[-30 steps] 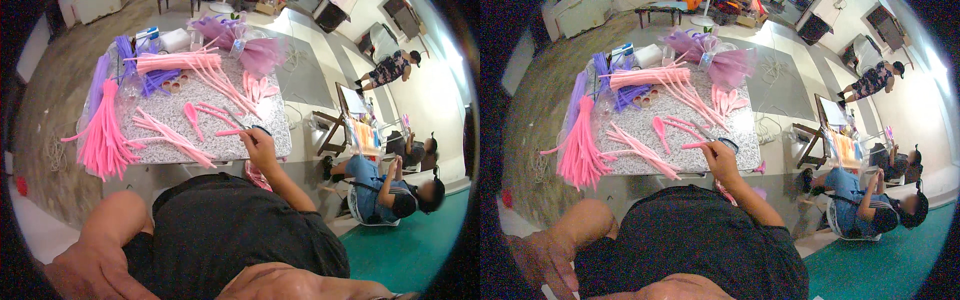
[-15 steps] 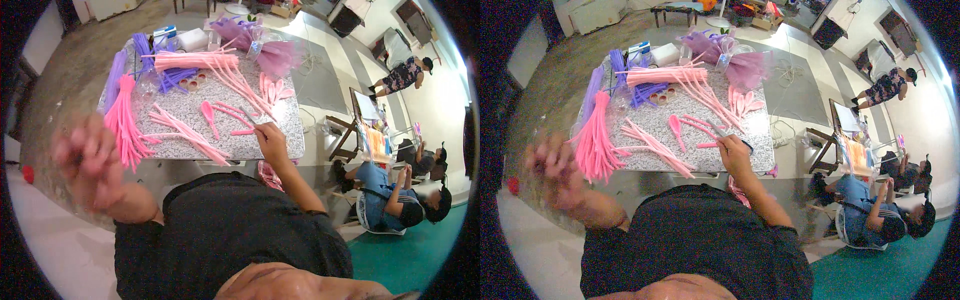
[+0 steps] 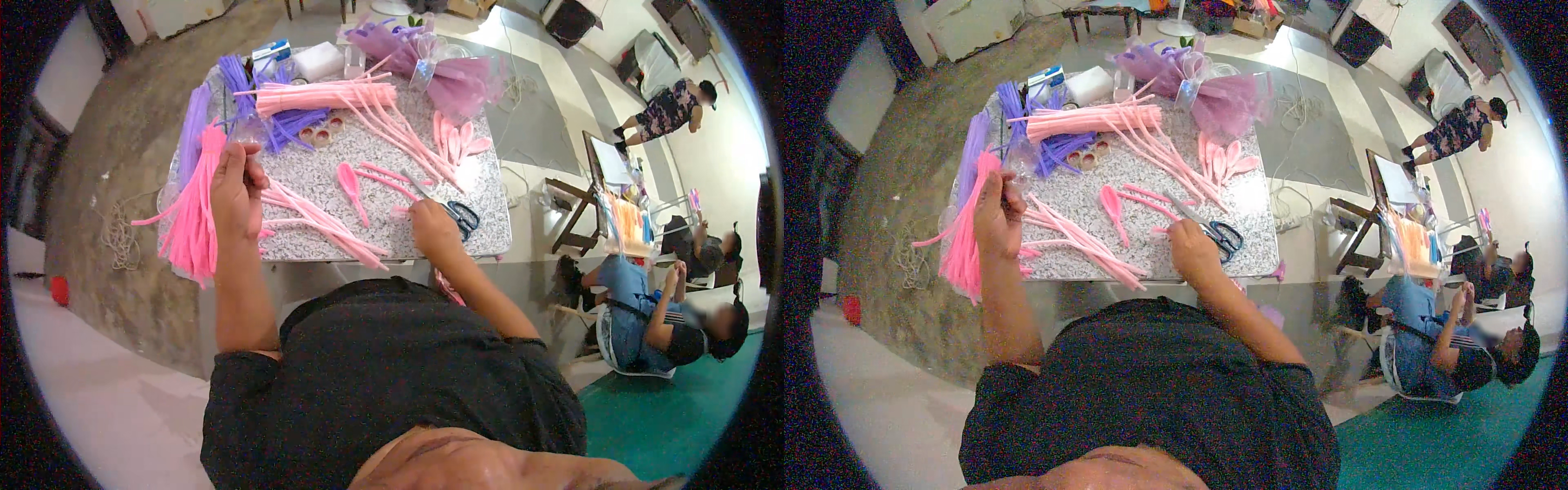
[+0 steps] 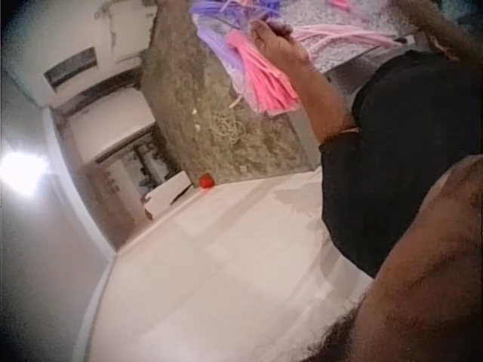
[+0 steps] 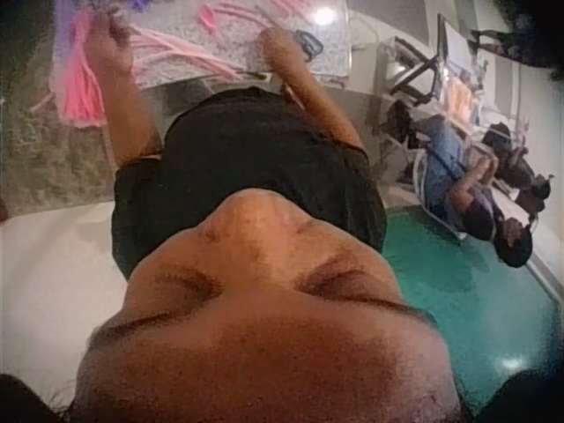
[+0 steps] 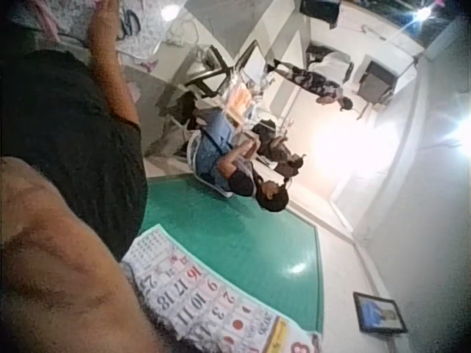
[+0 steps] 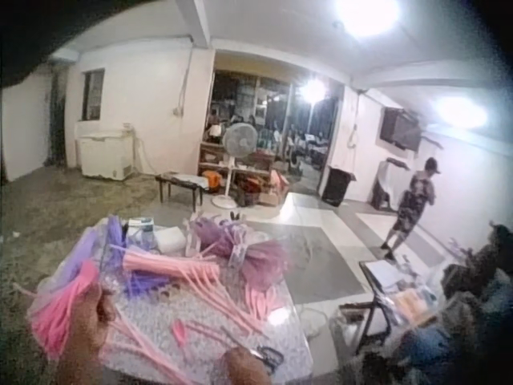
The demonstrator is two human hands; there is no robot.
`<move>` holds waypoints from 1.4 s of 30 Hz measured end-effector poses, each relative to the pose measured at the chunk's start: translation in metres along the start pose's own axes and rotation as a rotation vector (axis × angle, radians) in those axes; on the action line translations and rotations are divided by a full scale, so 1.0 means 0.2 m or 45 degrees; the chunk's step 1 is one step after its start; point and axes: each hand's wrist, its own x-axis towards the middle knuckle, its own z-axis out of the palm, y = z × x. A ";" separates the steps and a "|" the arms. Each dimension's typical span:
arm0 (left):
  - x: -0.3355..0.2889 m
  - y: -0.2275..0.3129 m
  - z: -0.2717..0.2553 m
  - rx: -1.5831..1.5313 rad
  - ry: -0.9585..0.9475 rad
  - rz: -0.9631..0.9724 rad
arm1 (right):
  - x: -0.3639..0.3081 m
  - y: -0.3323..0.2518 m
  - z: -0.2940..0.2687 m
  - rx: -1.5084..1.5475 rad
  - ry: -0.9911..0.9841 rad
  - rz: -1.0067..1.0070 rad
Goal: The person makes a flower out of pink balloons by hand. They wrap balloons around each other and twist them together.
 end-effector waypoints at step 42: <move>-0.27 -0.65 0.25 0.462 -0.101 -0.380 | 0.03 -0.15 -0.04 0.964 -0.096 0.686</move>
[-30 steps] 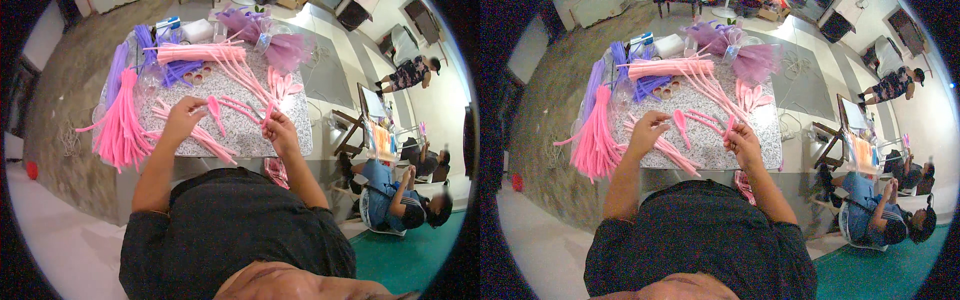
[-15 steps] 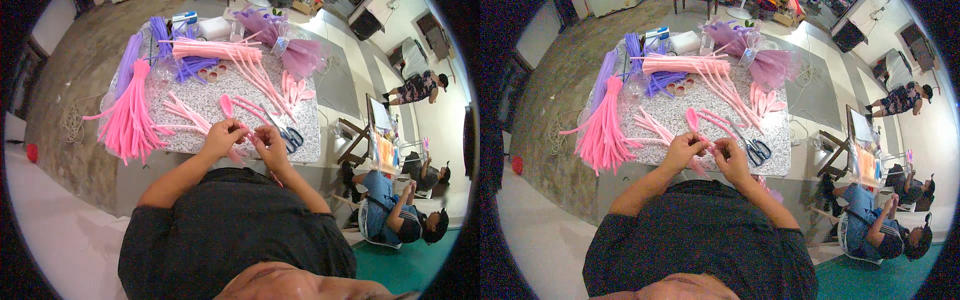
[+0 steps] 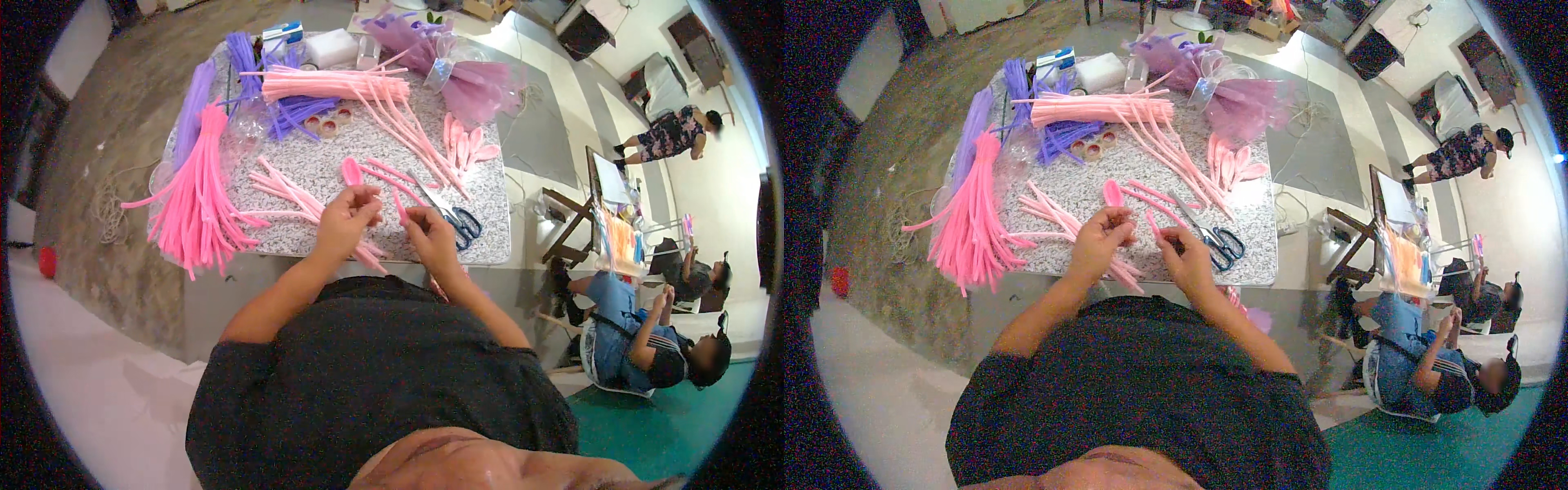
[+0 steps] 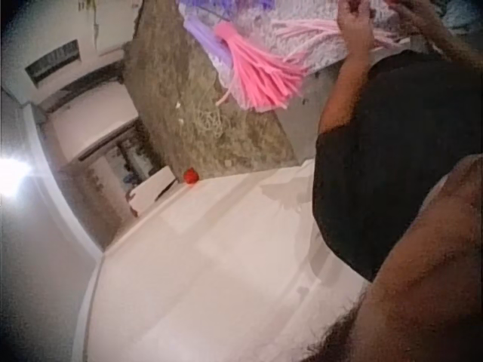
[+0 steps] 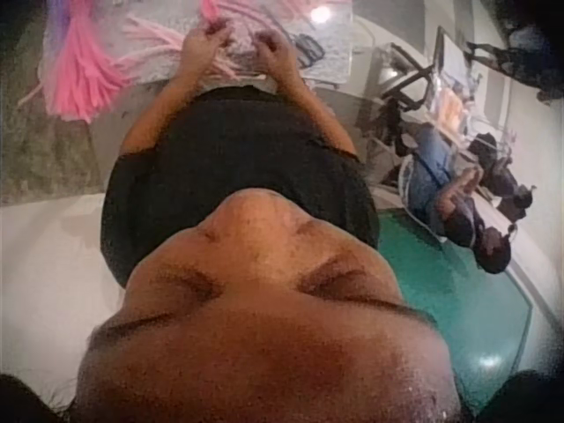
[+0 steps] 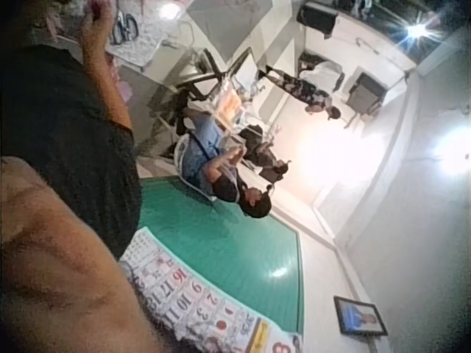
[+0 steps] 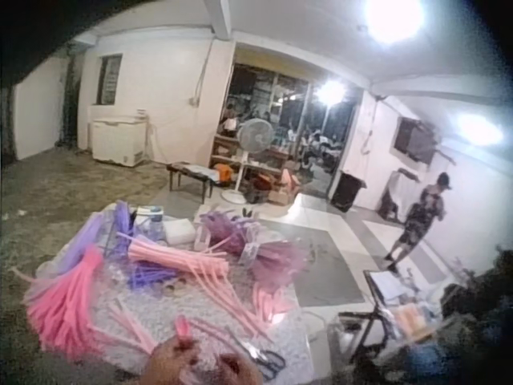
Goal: The person makes a flower out of pink balloons by hand. They wrap balloons around each other and twist them together.
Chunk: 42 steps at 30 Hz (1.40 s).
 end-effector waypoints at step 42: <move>0.10 0.11 -0.20 1.754 -0.070 0.594 | 0.44 0.02 0.11 -1.046 -0.083 -0.418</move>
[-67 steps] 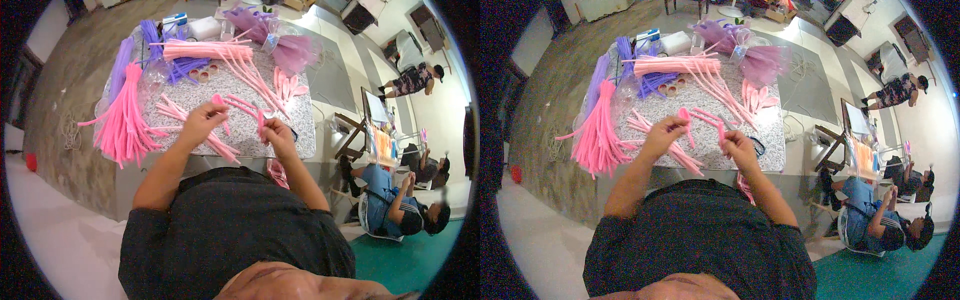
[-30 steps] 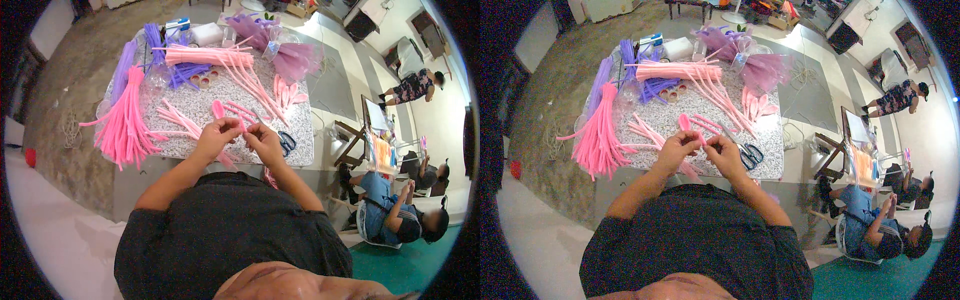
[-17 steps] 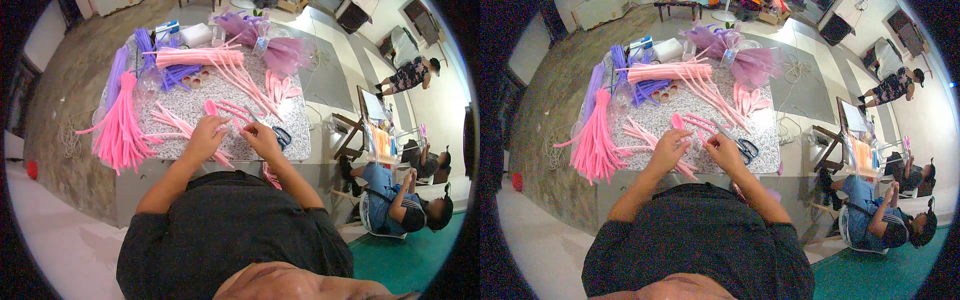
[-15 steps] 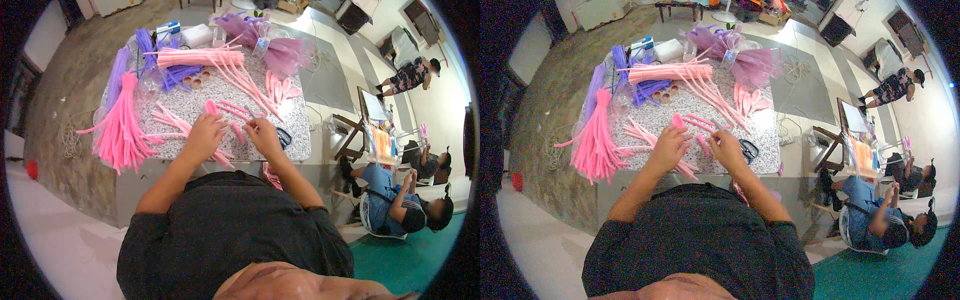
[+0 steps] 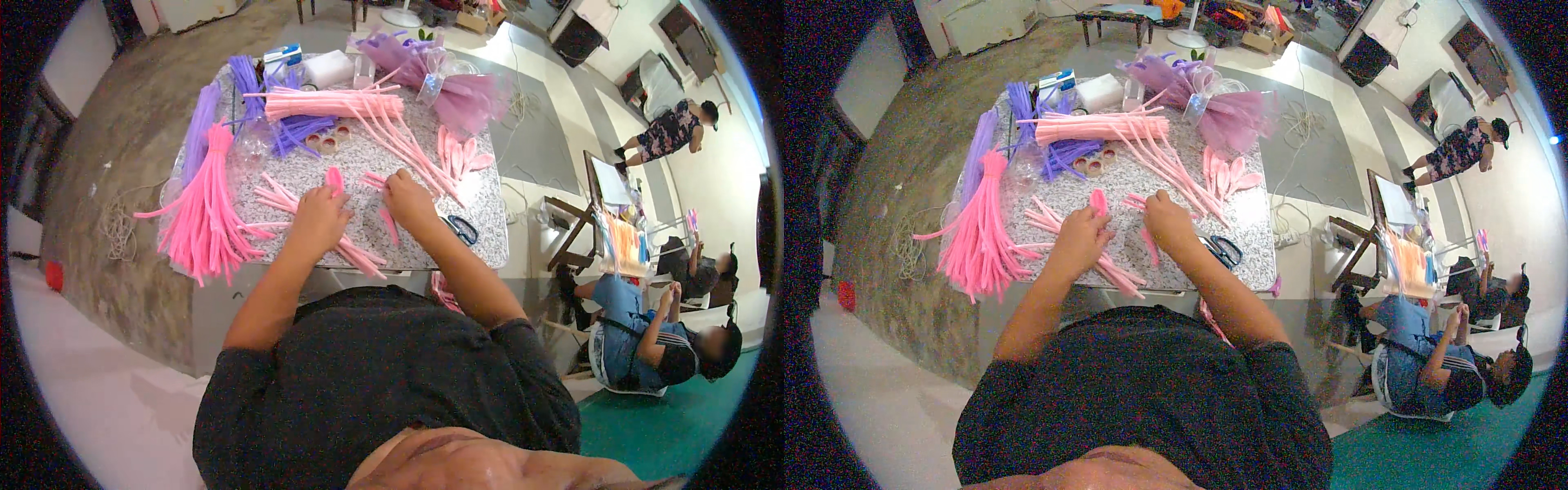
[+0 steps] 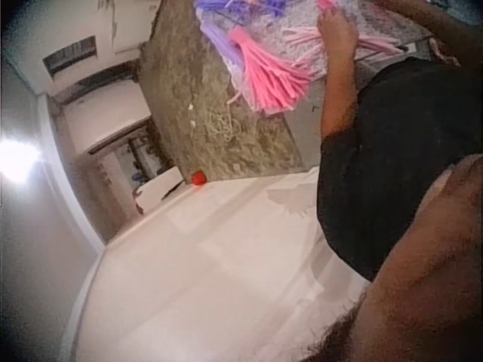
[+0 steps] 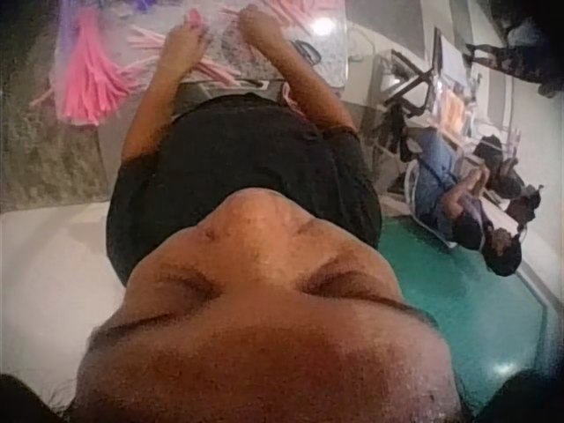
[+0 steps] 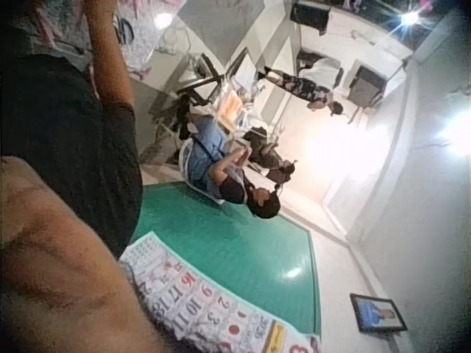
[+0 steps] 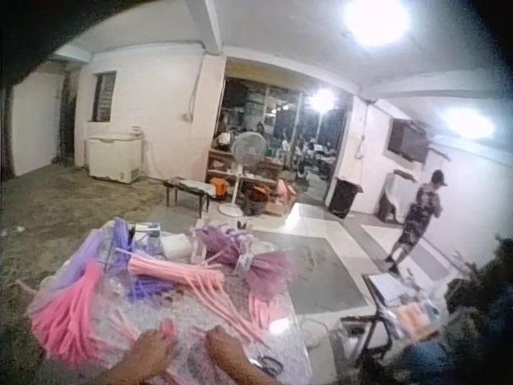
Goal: The person makes a flower out of pink balloons by hand. They wrap balloons around each other and twist them together.
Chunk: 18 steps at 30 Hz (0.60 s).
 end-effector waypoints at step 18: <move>0.13 0.43 -0.05 -2.563 -0.583 -0.742 | -0.51 -0.15 -0.50 1.056 0.433 -0.412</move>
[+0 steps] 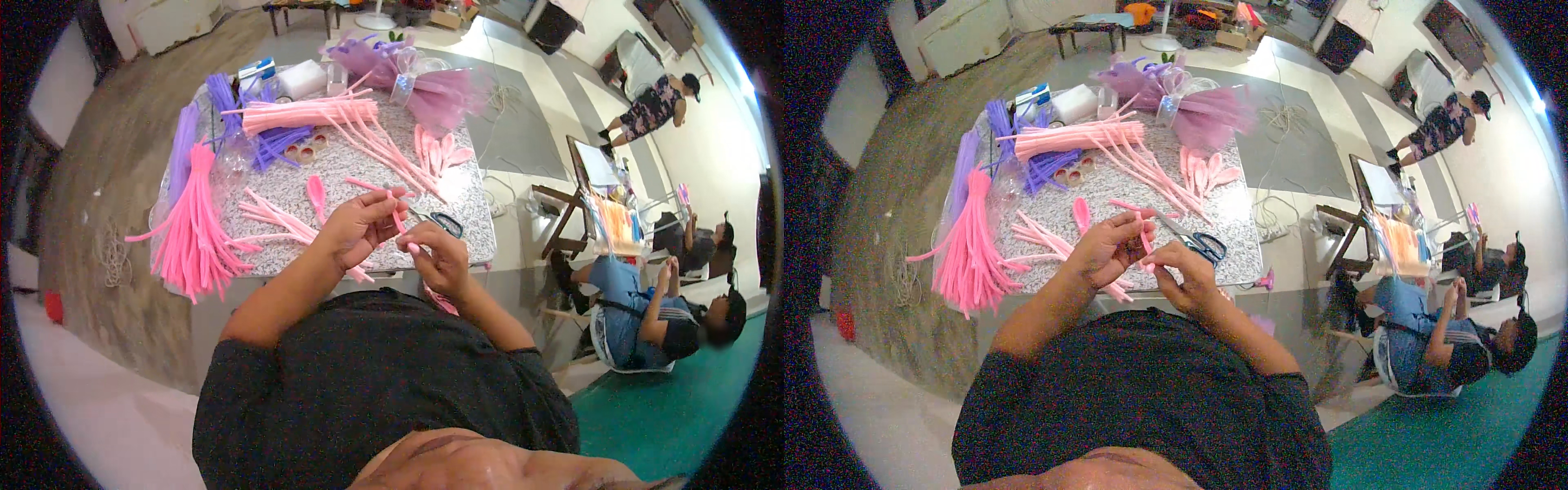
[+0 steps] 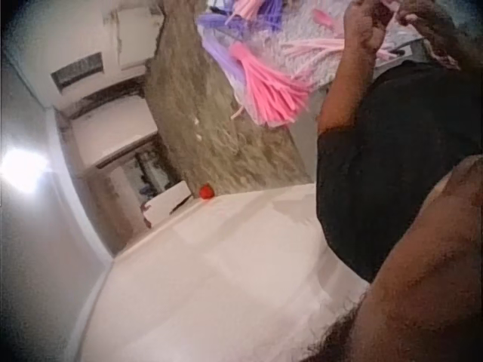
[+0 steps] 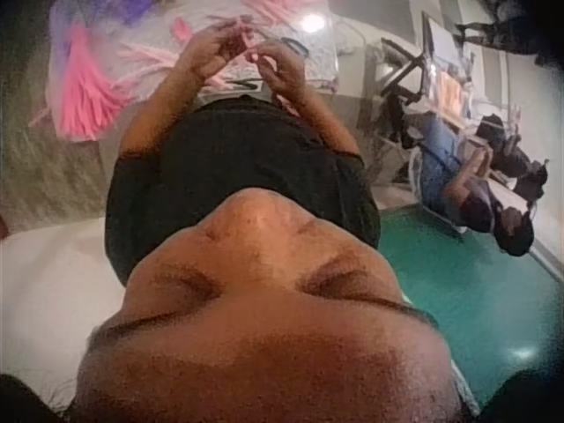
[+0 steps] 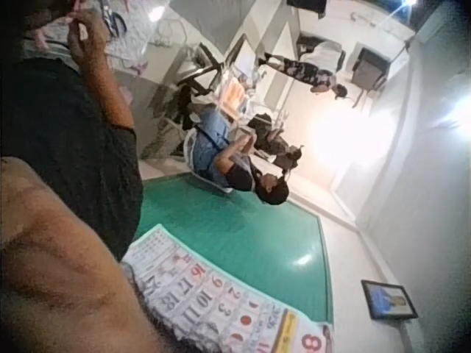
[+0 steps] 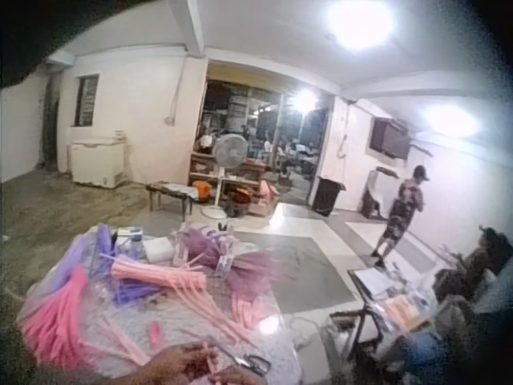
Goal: The person makes a flower out of pink balloons by hand. They wrap balloons around each other and twist them together.
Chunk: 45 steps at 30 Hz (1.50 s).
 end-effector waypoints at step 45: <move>0.05 -0.33 0.13 0.390 0.065 0.170 | -0.24 -0.05 -0.16 1.155 0.262 1.059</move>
